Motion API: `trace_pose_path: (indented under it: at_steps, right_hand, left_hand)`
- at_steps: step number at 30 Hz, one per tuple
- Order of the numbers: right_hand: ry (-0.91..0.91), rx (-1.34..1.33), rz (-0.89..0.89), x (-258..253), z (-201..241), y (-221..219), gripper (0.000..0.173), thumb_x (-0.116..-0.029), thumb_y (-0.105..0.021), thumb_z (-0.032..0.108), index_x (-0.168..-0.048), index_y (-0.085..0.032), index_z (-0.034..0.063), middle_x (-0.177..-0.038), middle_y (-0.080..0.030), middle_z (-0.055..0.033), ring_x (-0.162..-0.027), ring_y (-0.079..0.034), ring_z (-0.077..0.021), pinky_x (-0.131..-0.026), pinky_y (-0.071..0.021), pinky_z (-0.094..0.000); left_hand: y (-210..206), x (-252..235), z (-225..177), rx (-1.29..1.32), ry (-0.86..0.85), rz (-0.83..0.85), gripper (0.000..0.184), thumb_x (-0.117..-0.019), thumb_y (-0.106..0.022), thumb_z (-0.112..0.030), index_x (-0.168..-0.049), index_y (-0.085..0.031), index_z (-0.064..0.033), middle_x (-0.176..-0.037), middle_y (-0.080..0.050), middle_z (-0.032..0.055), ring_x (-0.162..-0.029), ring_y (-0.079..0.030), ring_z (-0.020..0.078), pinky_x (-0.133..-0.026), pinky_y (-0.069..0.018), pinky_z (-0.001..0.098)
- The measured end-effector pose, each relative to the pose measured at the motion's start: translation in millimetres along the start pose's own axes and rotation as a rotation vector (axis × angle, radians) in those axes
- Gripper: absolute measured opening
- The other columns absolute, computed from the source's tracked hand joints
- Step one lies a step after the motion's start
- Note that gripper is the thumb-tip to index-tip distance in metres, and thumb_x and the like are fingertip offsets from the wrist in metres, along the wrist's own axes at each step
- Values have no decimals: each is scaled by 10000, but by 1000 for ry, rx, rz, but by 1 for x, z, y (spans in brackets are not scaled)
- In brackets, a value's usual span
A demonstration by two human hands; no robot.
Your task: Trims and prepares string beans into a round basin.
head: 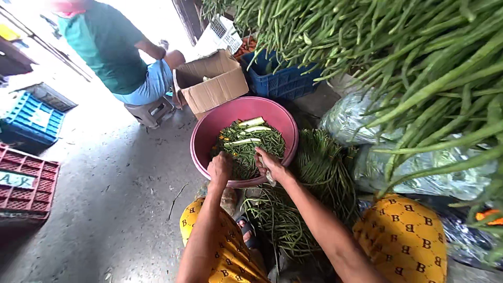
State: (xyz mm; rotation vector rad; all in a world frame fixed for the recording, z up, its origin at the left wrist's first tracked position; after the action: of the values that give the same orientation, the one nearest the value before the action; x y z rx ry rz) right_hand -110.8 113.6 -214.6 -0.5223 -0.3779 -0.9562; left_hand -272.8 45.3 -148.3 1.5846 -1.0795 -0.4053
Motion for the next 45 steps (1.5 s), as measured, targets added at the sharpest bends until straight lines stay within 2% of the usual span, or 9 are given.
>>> trace_pose_path:
  at_steps: [6, 8, 11, 15, 21, 25, 29, 33, 45]
  right_hand:
    - [95, 535, 26, -6, -3, 3, 448, -1099, -410, 456, -1158, -607, 59, -764, -472, 8, -568, -415, -83, -536, -381, -254]
    - [113, 813, 94, 17, -17, 21, 518, -1056, -532, 451, -1335, -606, 22, -1064, -658, -169, -867, -621, -245, -802, -518, -445]
    - [198, 1032, 169, 35, -47, 43, 497, -997, -660, 406, -1310, -669, 20, -1262, -677, -233, -1200, -640, -370, -1081, -458, -567]
    - [269, 963, 32, 45, -82, 63, 461, -996, -664, 361, -1174, -699, -63, -1141, -690, -298, -1126, -654, -430, -1028, -465, -598]
    - [-48, 1628, 108, 63, -93, 45, 782, -894, -749, 519, -1477, -505, 57, -1455, -538, -243, -1343, -507, -443, -1080, -387, -631]
    - [70, 1445, -13, 46, -78, 50, 551, -1010, -613, 463, -1291, -645, -10, -1246, -670, -275, -1191, -629, -454, -1009, -452, -647]
    - [157, 799, -159, 30, -36, 39, 796, -947, -724, 416, -1497, -393, -56, -1334, -581, -335, -1233, -586, -464, -1054, -453, -617]
    - [166, 577, -123, 15, 9, -7, 641, -1087, -321, 565, -1253, -589, 6, -876, -547, -83, -659, -491, -159, -608, -449, -338]
    - [-5, -29, 134, 2, 15, -42, 453, -1108, -297, 494, -857, -458, 153, -575, -399, 56, -396, -349, -46, -378, -323, -186]
  left_hand:
    - [17, -13, 24, 293, -21, -130, 325, -1067, -528, -241, -1283, -662, -38, -1223, -692, 209, -1175, -649, 380, -1022, -471, 585]
    - [15, -11, 25, 348, -60, -146, 324, -1058, -543, -246, -1278, -664, -42, -1202, -703, 196, -1141, -668, 370, -1003, -491, 591]
    - [23, -6, 21, 344, -71, -165, 327, -1058, -537, -258, -1281, -658, -52, -1184, -710, 191, -1118, -680, 375, -973, -510, 605]
    - [19, -2, 4, 395, -91, -89, 335, -1070, -506, -233, -1317, -631, -44, -1219, -694, 204, -1154, -666, 376, -993, -505, 590]
    - [-5, -6, -12, 423, -201, 51, 335, -1093, -469, -251, -1332, -622, -72, -1167, -700, 192, -1098, -675, 360, -968, -504, 585]
    - [7, -1, -12, 577, -271, -28, 322, -1082, -448, -105, -1332, -594, 35, -1164, -687, 231, -1072, -674, 329, -993, -508, 487]
    - [4, -1, -14, 702, -303, -64, 307, -1065, -461, -63, -1302, -588, 85, -1160, -684, 227, -1044, -677, 281, -967, -527, 425]
    - [-5, -5, -19, 676, -331, -18, 268, -1058, -500, -75, -1242, -615, 83, -1104, -693, 198, -988, -680, 236, -933, -534, 397]
    - [10, -9, 5, 185, 72, -85, 373, -1098, -427, -269, -1396, -581, -106, -1341, -650, 178, -1231, -631, 379, -997, -489, 598]
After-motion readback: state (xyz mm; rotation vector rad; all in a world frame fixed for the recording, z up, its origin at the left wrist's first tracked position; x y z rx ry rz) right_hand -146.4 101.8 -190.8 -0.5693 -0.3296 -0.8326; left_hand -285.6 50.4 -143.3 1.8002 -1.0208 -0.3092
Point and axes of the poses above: each hand's wrist, its own x-axis away from the middle knuckle, its own y-axis out of the back of the hand, z = x × y, the point moved 6 cm from there along -x, towards the middle knuckle
